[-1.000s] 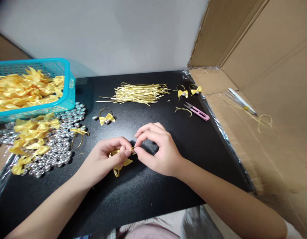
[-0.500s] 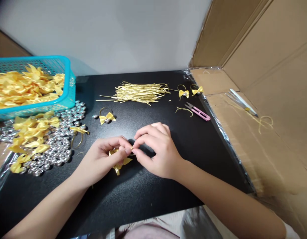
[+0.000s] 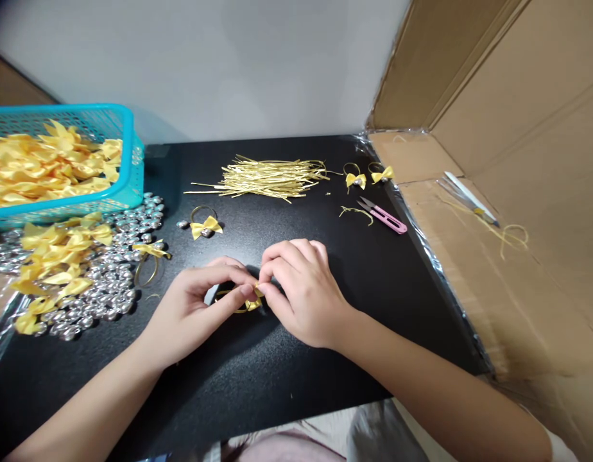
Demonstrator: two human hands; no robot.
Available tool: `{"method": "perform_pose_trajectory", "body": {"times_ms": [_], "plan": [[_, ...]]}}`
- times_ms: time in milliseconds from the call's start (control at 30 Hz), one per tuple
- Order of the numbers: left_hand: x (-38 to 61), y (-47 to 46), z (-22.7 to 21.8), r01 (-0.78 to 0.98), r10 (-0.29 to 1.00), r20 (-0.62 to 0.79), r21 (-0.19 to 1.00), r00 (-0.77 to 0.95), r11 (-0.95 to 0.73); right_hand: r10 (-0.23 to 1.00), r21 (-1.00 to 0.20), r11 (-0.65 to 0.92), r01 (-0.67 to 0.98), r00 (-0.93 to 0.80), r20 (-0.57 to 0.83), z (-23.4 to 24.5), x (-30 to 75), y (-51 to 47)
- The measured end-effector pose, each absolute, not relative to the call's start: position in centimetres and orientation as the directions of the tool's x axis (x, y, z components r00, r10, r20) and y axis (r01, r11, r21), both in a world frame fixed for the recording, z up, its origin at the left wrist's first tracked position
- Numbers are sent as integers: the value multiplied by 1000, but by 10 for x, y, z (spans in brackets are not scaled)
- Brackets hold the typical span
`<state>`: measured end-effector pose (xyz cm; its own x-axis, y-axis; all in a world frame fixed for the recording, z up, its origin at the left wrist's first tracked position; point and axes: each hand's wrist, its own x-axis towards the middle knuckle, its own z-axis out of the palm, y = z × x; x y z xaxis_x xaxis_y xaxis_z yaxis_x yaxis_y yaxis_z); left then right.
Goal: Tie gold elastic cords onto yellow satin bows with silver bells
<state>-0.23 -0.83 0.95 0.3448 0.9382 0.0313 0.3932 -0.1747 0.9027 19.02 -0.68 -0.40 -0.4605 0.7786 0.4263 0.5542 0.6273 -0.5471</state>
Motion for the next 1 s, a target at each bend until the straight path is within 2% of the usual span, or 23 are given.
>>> {"method": "perform_pose_trajectory", "body": {"times_ms": [133, 233, 467, 800, 900, 1000], "plan": [[-2, -9, 8, 416, 945, 74, 885, 319, -210, 803, -585, 590, 557, -481, 351, -4, 191, -7], [-1, -11, 7, 469, 940, 165, 833, 298, -294, 811, -615, 571, 544, -491, 319, -5, 191, -6], [2, -12, 9, 617, 823, 425, 547, 377, -565, 822, -650, 542, 533, -498, 277, -4, 189, -6], [2, -10, 10, 678, 723, 500, 314, 477, -665, 817, -631, 541, 555, -524, 239, -5, 187, -7], [2, -10, 8, 683, 722, 503, 305, 476, -663, 818, -633, 536, 559, -530, 224, -6, 187, -8], [2, -11, 7, 660, 787, 449, 443, 423, -607, 820, -657, 518, 548, -537, 199, -6, 187, -8]]}}
